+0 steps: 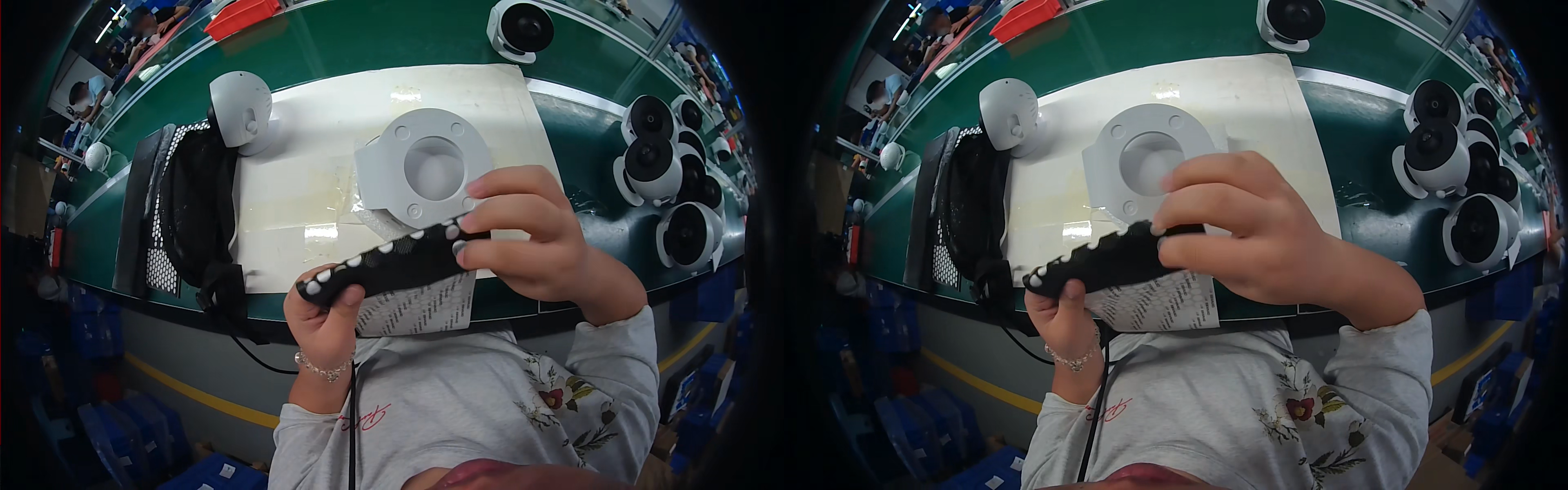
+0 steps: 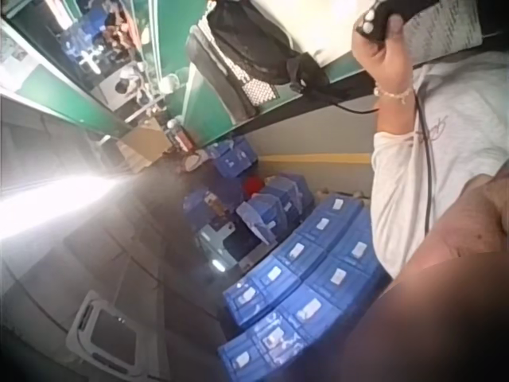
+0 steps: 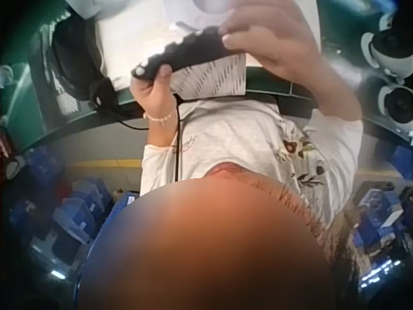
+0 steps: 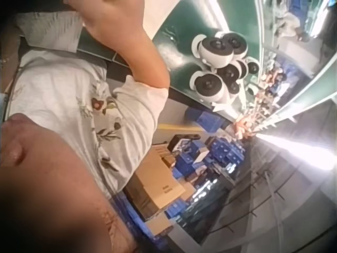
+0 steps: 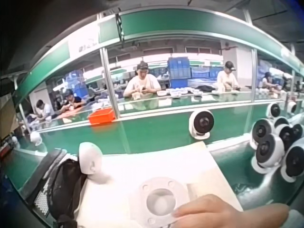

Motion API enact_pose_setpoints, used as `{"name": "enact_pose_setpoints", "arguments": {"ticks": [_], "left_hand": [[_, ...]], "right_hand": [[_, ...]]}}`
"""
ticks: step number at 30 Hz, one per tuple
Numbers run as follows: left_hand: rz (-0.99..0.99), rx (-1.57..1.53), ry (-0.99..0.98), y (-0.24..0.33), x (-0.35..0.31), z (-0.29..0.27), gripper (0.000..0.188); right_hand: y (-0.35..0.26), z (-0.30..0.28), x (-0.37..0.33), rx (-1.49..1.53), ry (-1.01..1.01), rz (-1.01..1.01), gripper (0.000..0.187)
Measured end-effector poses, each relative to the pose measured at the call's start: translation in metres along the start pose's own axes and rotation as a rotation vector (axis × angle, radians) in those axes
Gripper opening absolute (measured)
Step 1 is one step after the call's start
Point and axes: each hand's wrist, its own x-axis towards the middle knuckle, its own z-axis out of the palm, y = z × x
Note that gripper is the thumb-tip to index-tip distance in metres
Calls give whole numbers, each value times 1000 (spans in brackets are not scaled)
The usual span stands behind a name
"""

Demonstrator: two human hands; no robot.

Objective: The worker is applying adhesive pads to the base of dome light components on an assembly line.

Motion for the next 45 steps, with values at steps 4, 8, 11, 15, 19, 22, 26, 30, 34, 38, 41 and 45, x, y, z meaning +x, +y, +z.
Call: {"name": "enact_pose_setpoints", "arguments": {"ticks": [4, 8, 11, 15, 19, 22, 26, 30, 34, 38, 41, 45], "left_hand": [[44, 71, -9, 2, 3, 6, 19], [141, 136, -133, 1, 8, 6, 17], [153, 188, -166, 1, 8, 6, 20], [189, 278, -202, 0, 10, 7, 22], [258, 297, -223, 0, 12, 12, 23], [237, 408, -309, 4, 13, 8, 23], [217, 270, -275, -3, 15, 5, 24], [503, 579, -395, -6, 28, 17, 27], [378, 489, -442, -22, 31, 20, 27], [474, 545, -428, -29, 27, 16, 26], [513, 533, -420, -33, 28, 16, 26], [500, 526, -427, -33, 27, 15, 26]], "right_hand": [[-4, 2, 7, 59, 82, 83, 29], [-5, 6, 5, 172, 23, 216, 36], [-5, 3, 2, 202, -74, 216, 34], [-8, 12, 3, 313, 79, 79, 48], [-11, 25, 3, 309, 122, 143, 47], [-12, 19, 3, 304, 16, 5, 55], [-3, 8, 8, 641, -286, -102, 53], [32, 11, 12, 321, 259, 315, 61], [49, 9, 17, 394, 255, 506, 68], [47, 11, 17, 510, 233, 559, 68], [48, 13, 13, 491, 242, 519, 68], [49, 12, 13, 493, 258, 501, 67]]}}
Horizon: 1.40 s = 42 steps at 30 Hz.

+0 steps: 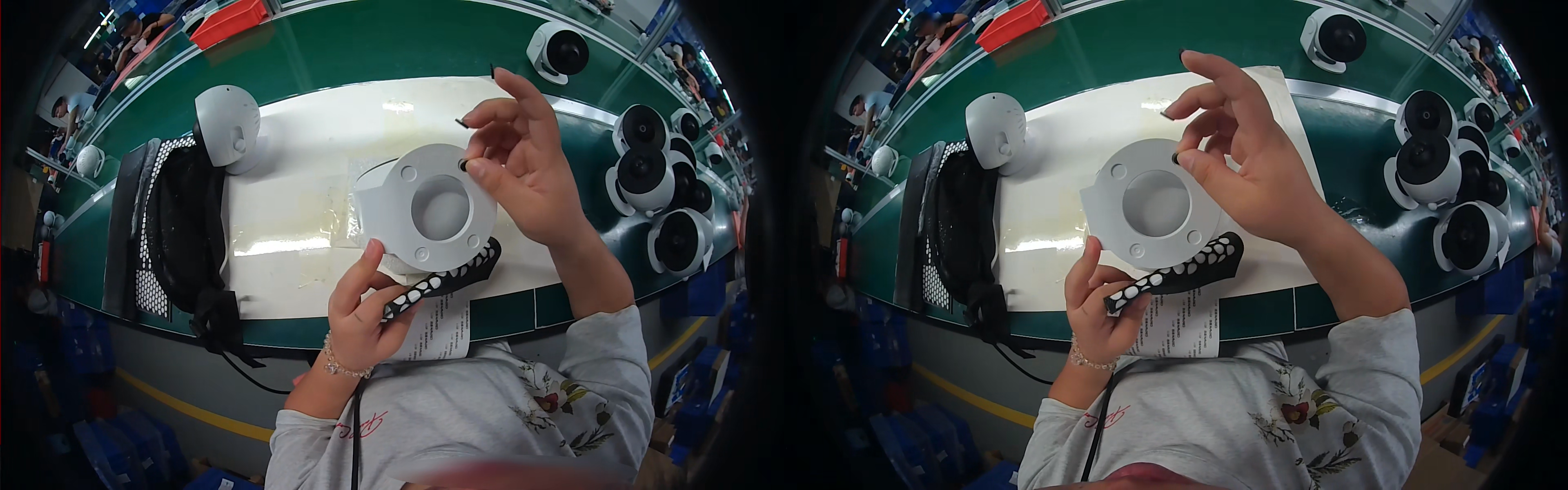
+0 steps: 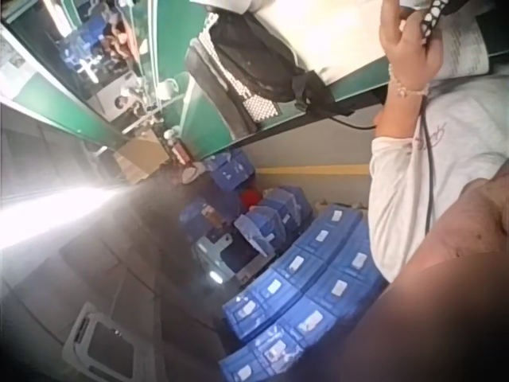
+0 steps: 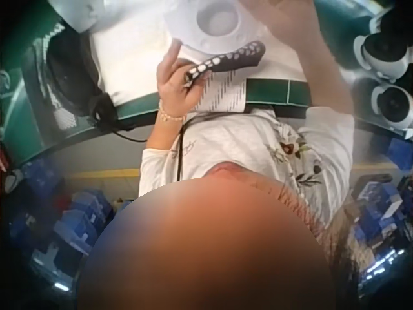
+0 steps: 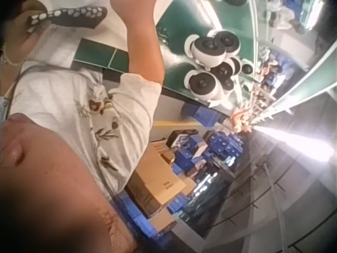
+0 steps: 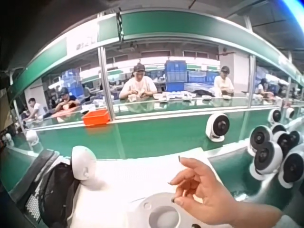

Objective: The worker is applying adhesive pads to the base of dome light components on an assembly line.

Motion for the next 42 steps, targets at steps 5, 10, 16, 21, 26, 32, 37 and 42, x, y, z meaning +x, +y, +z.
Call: {"name": "enact_pose_setpoints", "arguments": {"ticks": [5, 10, 16, 21, 26, 32, 37, 42], "left_hand": [[-9, -14, -6, 0, 0, -1, 26], [-11, 7, -77, -1, -2, -5, 21], [-42, 9, -85, 3, 1, -5, 22], [6, 17, -17, 0, 2, -3, 24], [-8, -9, -29, 2, 2, -3, 24], [18, 4, -61, 0, -1, -3, 25], [-5, -9, -90, 1, 1, -4, 24], [-9, -14, -67, 2, 3, -4, 21]], "right_hand": [[-15, -5, -4, -487, -96, -165, 66], [-40, 9, -10, -711, -221, -278, 56], [-20, 17, 10, -455, -98, -195, 51], [-20, 29, 24, -23, -172, 125, 49], [-26, 24, 15, -239, -175, 55, 50], [-49, 25, -2, -845, -291, -166, 40], [-34, 22, -20, -540, -177, -165, 20], [-31, 33, -27, -415, -197, 65, 5]]}}
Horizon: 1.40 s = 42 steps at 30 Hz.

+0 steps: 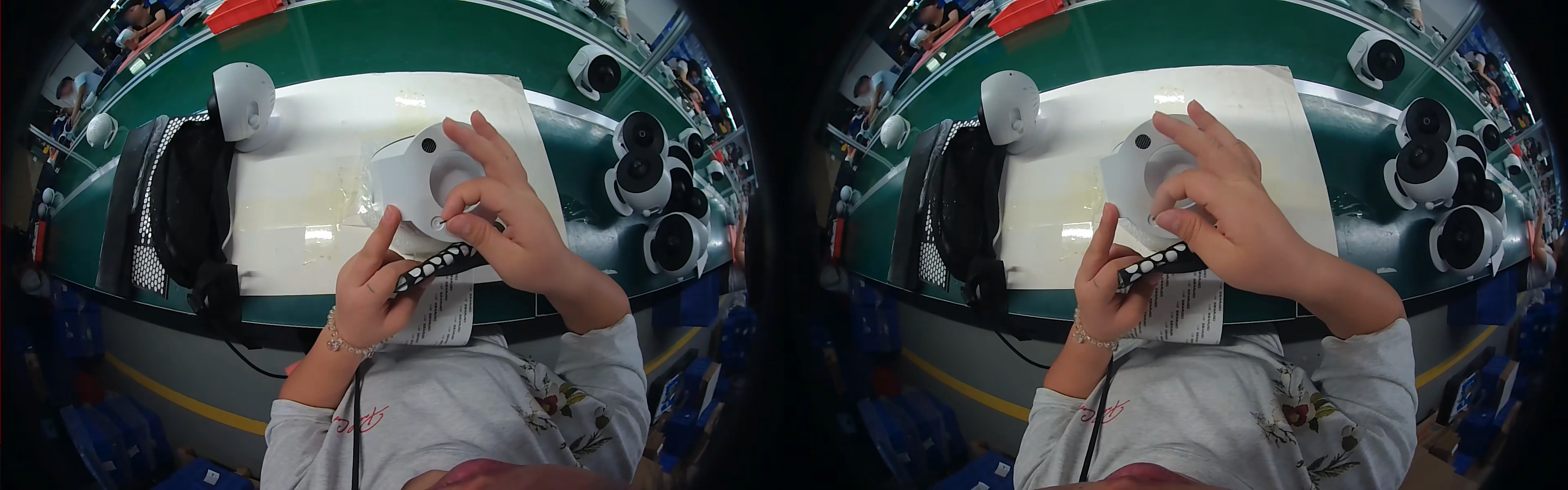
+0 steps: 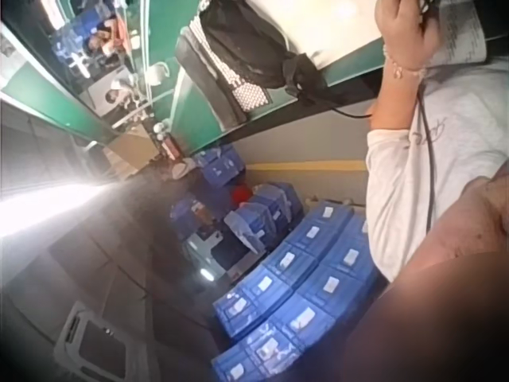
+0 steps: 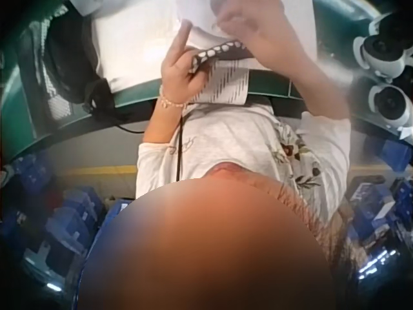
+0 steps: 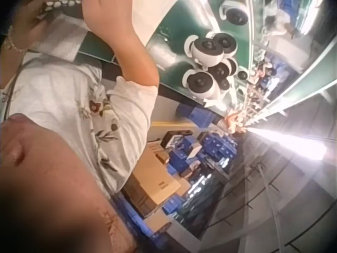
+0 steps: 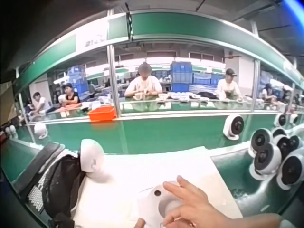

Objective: The worker is applying adhesive pads to the base of dome light components on an assembly line.

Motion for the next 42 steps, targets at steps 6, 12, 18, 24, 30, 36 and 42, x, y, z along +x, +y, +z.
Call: {"name": "enact_pose_setpoints", "arguments": {"ticks": [6, 12, 18, 24, 30, 36, 42], "left_hand": [[-55, -29, 32, 0, -2, 3, 23], [-60, -35, 37, -1, -2, 4, 22], [-93, -55, 17, -2, -3, 3, 16], [-55, -67, 76, -5, -2, 5, 20], [-17, -66, 99, -6, -3, 6, 21], [-19, -7, 77, -7, -4, 5, 22], [1, 32, 88, -3, 1, 4, 20]], "right_hand": [[0, 5, -4, -191, 8, -72, 9], [0, 8, -3, -156, 49, -70, 9], [10, 6, -7, -329, 64, -210, 17], [16, 18, -30, -614, 198, -331, 27], [11, 23, -30, -481, 224, -392, 17], [21, 24, -37, -455, 243, -531, 11], [25, -5, -33, -251, 226, -157, 10]]}}
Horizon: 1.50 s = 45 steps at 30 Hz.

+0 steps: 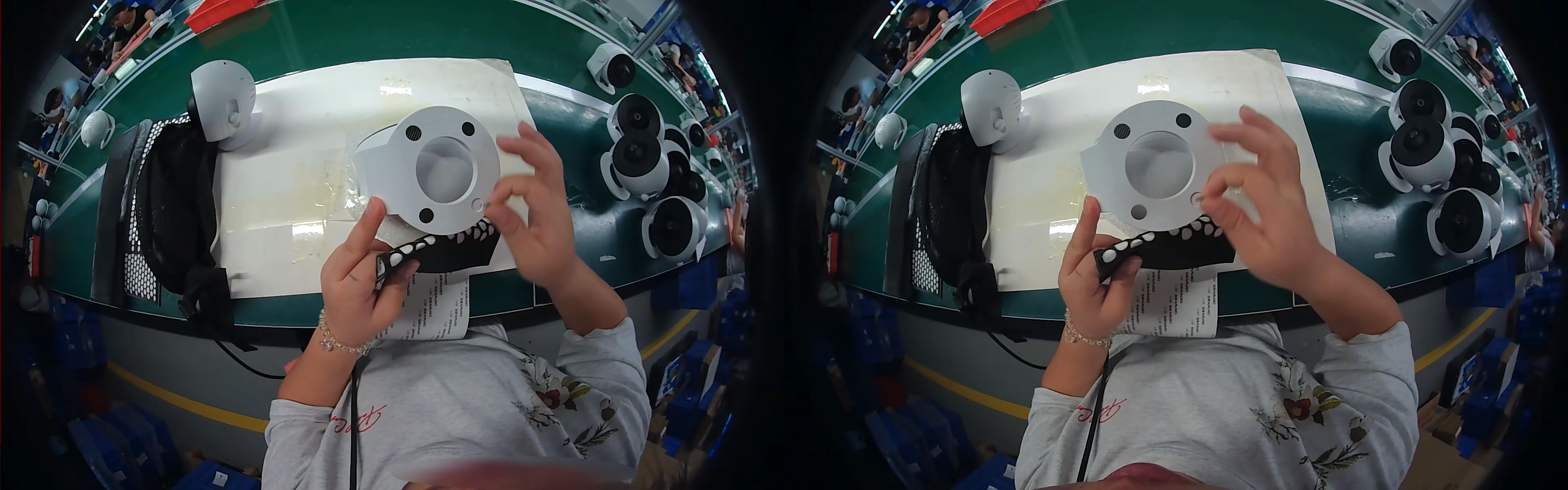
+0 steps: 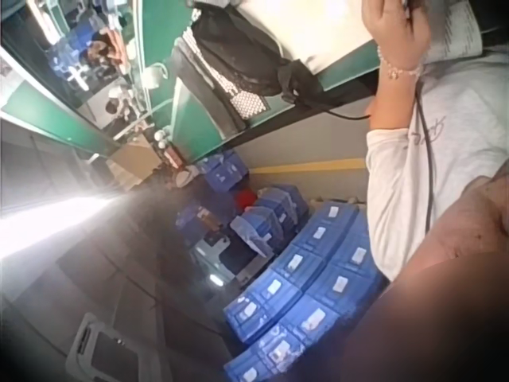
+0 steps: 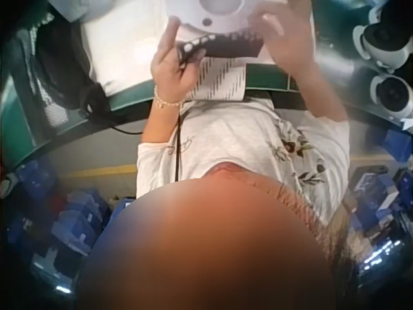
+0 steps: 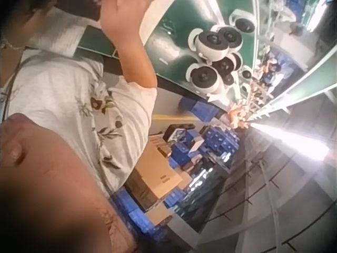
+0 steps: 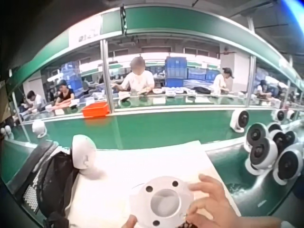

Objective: The worker is applying adhesive pads to the base of dome light components on an assembly line.

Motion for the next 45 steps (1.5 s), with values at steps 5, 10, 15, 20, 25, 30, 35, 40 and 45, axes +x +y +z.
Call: {"name": "enact_pose_setpoints", "arguments": {"ticks": [5, 10, 15, 20, 25, 30, 35, 40, 45], "left_hand": [[-49, -32, 4, 1, -1, 1, 19], [-55, -26, 7, -1, -3, 2, 19], [-40, 0, 11, 1, 0, 3, 18], [-70, -23, -17, 2, -1, 2, 18], [4, -27, -18, -3, -5, 0, 21], [39, -40, -12, -4, -10, -1, 20], [119, -6, -130, 1, -1, -3, 24], [56, 8, -98, 0, -5, -3, 23], [30, 0, -86, -3, -6, -1, 25]], "right_hand": [[0, 0, 2, 179, -71, 185, 13], [-1, -4, -6, -139, -38, 45, 26], [8, -3, -14, -651, 64, -323, 37], [12, -13, 37, -198, 167, -156, 36], [19, -4, 76, -107, -235, -122, 34], [55, -10, 91, 331, -54, 180, 26], [150, 39, 114, -451, 75, 56, 17], [243, 61, 113, -901, 55, 90, 12], [241, 52, 110, -649, -287, 574, 23]]}}
